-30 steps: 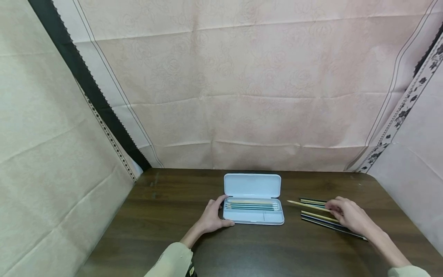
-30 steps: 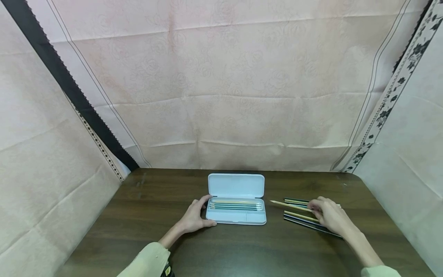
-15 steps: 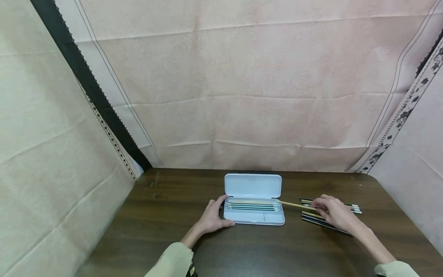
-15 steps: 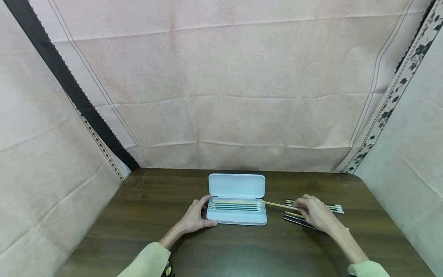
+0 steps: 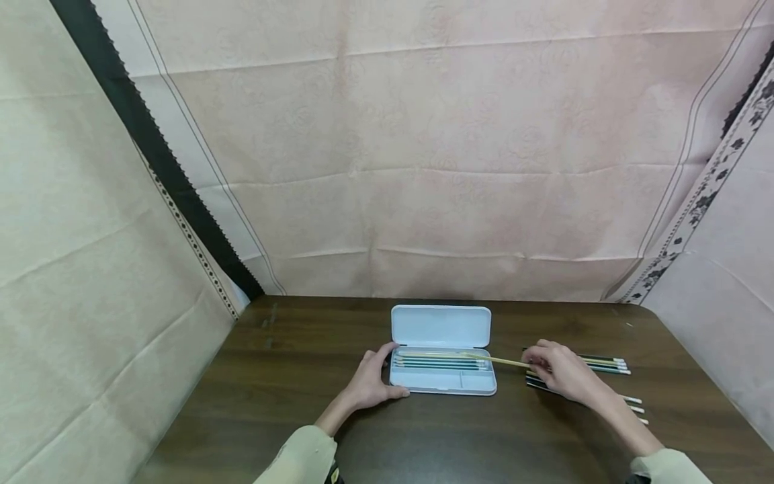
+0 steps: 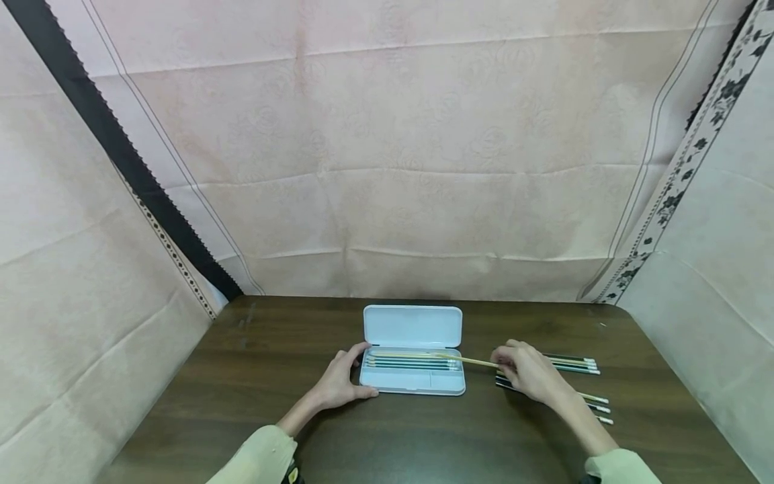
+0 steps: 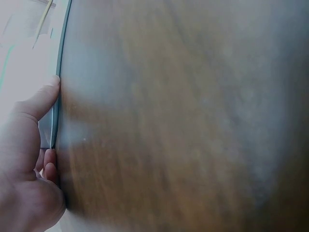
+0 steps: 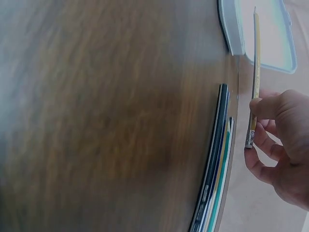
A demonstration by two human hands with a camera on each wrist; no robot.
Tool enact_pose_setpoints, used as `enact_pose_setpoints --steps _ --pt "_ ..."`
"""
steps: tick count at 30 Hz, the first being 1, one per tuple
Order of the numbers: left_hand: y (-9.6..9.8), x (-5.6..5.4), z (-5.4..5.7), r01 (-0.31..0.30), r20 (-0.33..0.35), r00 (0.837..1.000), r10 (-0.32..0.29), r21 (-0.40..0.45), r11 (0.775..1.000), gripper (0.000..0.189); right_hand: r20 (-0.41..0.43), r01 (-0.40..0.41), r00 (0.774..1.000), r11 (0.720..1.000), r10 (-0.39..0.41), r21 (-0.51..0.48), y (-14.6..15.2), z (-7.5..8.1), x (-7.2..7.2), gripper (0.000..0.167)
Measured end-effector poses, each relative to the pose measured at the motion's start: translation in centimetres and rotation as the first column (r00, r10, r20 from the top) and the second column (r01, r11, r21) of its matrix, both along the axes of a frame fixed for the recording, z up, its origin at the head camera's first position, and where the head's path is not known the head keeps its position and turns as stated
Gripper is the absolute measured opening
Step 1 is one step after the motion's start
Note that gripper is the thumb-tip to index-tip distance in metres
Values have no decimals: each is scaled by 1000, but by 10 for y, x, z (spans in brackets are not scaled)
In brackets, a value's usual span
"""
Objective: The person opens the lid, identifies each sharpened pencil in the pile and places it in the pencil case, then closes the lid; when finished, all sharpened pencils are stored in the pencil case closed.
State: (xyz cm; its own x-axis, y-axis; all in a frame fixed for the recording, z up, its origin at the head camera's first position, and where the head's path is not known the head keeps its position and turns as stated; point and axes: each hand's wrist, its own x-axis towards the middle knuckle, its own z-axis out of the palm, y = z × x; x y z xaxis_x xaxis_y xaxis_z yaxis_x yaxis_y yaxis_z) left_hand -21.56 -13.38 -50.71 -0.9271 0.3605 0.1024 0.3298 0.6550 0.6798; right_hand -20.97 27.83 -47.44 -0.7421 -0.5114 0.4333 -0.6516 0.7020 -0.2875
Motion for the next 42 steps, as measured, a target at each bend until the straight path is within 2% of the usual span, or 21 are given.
enact_pose_setpoints --steps 7,15,26,42 --pt "-1 2 -2 -2 10 1000 2 -1 1000 92 86 6 996 1000 -8 25 -15 1 -1 24" --pt "-2 3 -1 6 0 1000 -6 5 1000 92 92 12 996 1000 -14 27 -34 2 -4 24" --pt "-2 3 -1 7 -3 1000 -7 2 1000 91 93 -46 995 999 43 27 -59 2 -8 22" --pt "0 0 -2 -11 3 1000 11 0 1000 92 111 -91 990 995 86 40 -78 2 -13 20"
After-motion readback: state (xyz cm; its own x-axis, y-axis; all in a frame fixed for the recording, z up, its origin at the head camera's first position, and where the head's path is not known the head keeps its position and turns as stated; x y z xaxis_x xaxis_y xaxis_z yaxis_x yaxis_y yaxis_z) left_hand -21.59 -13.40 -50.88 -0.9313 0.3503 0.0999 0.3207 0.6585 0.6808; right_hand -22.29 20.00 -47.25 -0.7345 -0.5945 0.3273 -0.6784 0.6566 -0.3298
